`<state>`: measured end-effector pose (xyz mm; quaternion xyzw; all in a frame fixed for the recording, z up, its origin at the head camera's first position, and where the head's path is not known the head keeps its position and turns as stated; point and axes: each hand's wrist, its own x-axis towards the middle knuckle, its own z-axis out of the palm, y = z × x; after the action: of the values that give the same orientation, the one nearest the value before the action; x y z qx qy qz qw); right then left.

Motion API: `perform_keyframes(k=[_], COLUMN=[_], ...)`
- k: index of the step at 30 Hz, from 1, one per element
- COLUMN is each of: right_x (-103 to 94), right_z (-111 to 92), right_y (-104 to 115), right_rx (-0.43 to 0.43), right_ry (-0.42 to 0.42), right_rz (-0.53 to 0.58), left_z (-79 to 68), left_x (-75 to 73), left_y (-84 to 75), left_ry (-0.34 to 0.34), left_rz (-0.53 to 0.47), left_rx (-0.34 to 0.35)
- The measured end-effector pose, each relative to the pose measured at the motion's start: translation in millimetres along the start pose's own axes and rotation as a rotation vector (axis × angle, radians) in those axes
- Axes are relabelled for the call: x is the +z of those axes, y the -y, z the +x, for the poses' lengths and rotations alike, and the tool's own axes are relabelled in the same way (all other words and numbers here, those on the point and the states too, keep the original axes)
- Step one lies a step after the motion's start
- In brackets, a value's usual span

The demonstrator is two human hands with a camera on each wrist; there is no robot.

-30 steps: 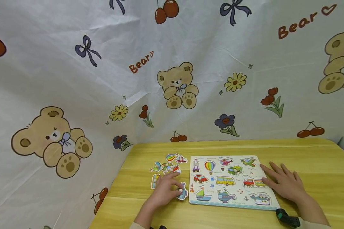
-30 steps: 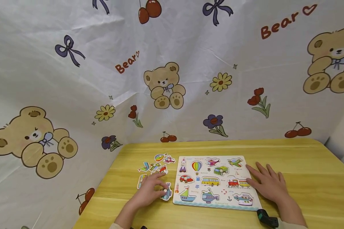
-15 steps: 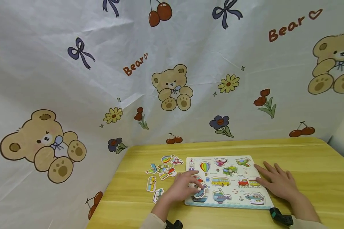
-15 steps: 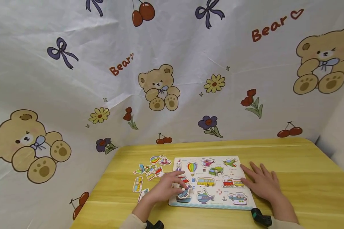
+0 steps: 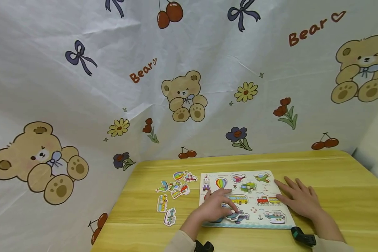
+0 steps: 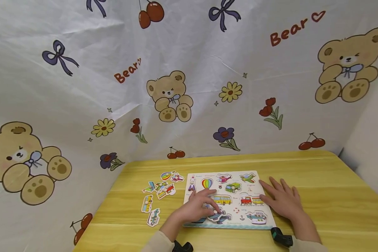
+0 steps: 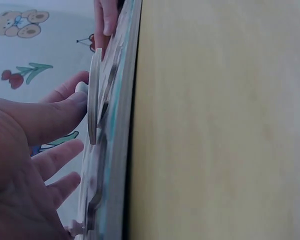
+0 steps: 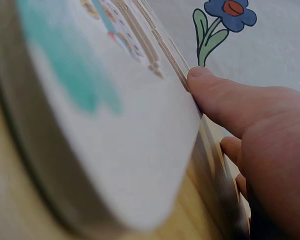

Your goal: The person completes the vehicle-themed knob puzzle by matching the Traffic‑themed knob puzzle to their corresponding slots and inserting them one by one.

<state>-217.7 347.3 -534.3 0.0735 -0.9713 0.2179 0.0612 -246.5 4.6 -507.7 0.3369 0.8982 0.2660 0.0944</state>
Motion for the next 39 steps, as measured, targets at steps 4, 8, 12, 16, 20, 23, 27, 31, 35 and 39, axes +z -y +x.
perform_keyframes(k=[4,8,12,16,20,23,27,31,35,39], right_x=[1.6,1.8,1.5,1.8,2.4,3.1,4.3,3.8,2.2,2.0], right_z=[1.5,2.7,3.9,4.9,5.3,5.1,4.2,4.0,3.9,3.6], right_y=[0.9,2.3,3.0,2.9,2.5,2.0,1.0,-1.3,-2.6,-2.7], right_rx=[-0.003,-0.003,-0.003,-0.001,0.005,0.009,0.015,0.011,0.011,0.014], right_ry=[0.0,0.002,0.001,0.002,0.005,0.008,0.021,0.025,0.024,0.034], right_rz=[0.0,0.0,0.001,0.001,-0.005,0.001,0.016,0.017,0.01,0.016], left_z=[-0.2,-0.6,-0.5,0.5,1.4,1.2,0.6,1.6,3.8,4.5], left_x=[4.0,5.8,6.2,6.6,6.9,7.0,6.9,6.7,7.7,10.5], left_y=[1.3,2.0,2.2,1.7,-0.4,-2.2,-4.0,-5.8,-7.9,-8.1], left_ry=[0.005,-0.004,-0.007,0.001,0.013,0.017,0.027,0.036,0.028,0.014], left_rz=[0.012,0.02,0.028,0.047,0.063,0.058,0.035,0.03,0.033,0.052], left_rx=[-0.018,-0.023,-0.016,-0.005,0.0,-0.003,-0.014,-0.018,-0.03,-0.048])
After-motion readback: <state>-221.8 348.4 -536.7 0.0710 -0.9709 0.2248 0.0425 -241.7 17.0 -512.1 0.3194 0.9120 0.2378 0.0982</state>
